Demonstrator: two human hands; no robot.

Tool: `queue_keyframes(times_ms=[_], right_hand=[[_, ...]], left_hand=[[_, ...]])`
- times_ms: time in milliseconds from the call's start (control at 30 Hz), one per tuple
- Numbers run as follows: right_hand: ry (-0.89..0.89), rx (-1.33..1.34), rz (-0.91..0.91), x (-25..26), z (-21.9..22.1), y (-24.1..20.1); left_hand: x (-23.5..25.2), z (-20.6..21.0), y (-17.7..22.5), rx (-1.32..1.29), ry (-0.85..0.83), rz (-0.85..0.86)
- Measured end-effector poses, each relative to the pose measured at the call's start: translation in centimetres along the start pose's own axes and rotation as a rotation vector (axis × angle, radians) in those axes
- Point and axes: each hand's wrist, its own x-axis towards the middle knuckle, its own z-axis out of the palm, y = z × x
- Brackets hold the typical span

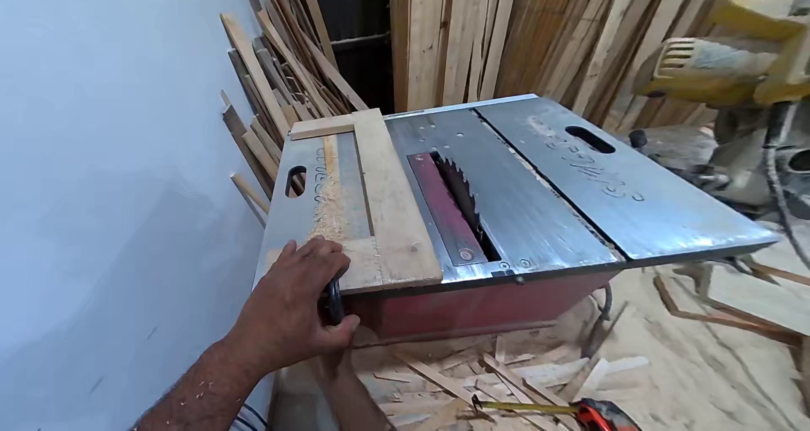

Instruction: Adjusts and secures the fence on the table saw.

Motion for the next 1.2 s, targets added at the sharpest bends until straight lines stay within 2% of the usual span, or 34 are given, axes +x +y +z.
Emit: queue_keyframes(times_ms=[33,100,167,233,333,433,467,533,667,933,1033,1200], right_hand=[[-0.064,-0.160,-0.081,-0.2,-1.5,2.0],[-0.084,-0.426,-0.231,-1.1,-3.9,3.8],[-0.056,-0.628,-0.349,-2.9,-5.7,2.5],[-0.068,-0.859,-0.452,-4.1,-6.5,-0.9],[-0.123,-1.278,-0.331,-4.0,-4.4,-6.5],[-0.281,-1.505,-0.160,-3.0,-2.1,-8.8],[-0.313,-1.520,-0.133,-2.8,-1.6,-9.0],[-0.333,-1.481,-0.136,-2.5,-1.3,-8.6],[-0.280,-1.399,-0.212,-2.5,-1.1,-7.2],[-0.268,-1.428,-0.310,-2.6,-1.1,-6.5],[-0.303,-1.448,-0.209,-2.9,-0.4,-7.1],[-0.329,-1.390,-0.270,-1.9,-1.6,-7.4]], left_hand=[[0.0,0.0,0.0,0.000,-0.005,-0.008],[0.0,-0.2,0.0,-0.008,-0.051,-0.039],[0.3,-0.8,0.0,-0.054,-0.109,-0.062],[0.5,-1.9,-0.3,-0.166,-0.201,-0.094],[1.2,-4.4,-1.4,-0.350,-0.356,-0.215],[1.1,-5.3,-3.3,-0.194,-0.512,-0.287],[0.8,-5.0,-4.1,-0.125,-0.542,-0.278],[-0.2,-3.8,-5.1,-0.063,-0.499,-0.220],[-1.1,-2.4,-5.4,-0.113,-0.382,-0.161],[-1.1,-2.5,-5.5,-0.142,-0.383,-0.155],[-1.2,-2.3,-5.6,-0.144,-0.366,-0.145],[-1.1,-2.5,-5.7,-0.154,-0.371,-0.145]])
